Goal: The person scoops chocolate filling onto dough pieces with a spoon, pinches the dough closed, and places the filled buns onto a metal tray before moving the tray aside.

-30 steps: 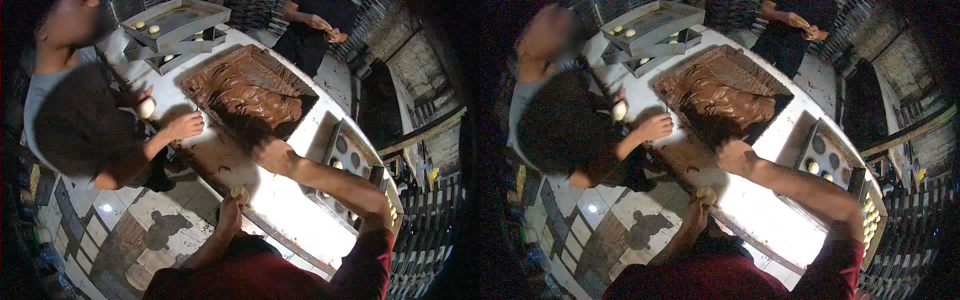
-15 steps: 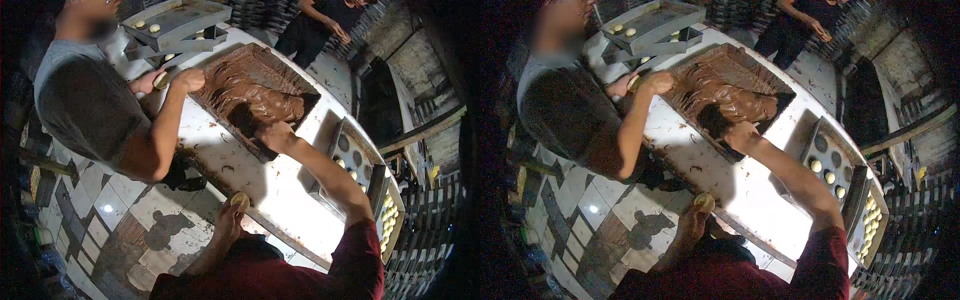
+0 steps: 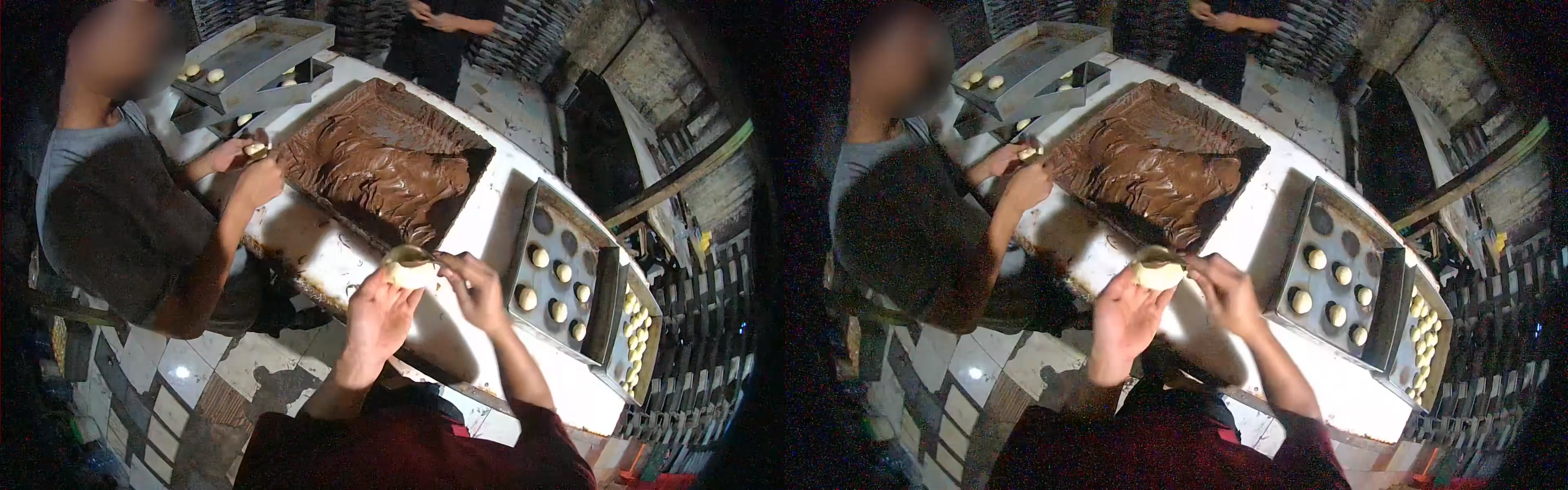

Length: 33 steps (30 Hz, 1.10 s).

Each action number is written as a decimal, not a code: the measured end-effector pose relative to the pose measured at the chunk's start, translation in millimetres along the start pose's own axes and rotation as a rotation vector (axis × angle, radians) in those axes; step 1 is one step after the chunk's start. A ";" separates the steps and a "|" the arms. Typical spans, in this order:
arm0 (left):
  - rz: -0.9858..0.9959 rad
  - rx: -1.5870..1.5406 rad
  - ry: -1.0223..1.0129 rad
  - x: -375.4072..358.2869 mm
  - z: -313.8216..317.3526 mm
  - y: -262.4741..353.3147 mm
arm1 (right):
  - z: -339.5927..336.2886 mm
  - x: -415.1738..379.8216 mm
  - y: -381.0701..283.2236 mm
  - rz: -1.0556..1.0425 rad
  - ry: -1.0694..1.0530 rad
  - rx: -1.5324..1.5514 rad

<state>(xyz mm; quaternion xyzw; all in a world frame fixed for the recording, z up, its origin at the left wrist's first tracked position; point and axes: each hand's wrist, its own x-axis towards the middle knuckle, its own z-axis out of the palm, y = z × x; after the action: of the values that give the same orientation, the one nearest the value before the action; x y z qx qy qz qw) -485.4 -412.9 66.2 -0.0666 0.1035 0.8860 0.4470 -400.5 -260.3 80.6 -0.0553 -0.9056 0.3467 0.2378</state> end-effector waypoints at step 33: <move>-0.357 0.262 -0.144 -20.1 -72.3 -116.1 | -51.4 -121.1 8.5 -0.217 -0.105 -0.253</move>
<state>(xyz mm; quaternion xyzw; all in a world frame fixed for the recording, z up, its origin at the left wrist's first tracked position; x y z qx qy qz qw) -378.1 -378.9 -14.1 0.0383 0.1722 0.7744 0.6077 -270.2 -255.1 60.7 0.0315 -0.9539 0.2048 0.2173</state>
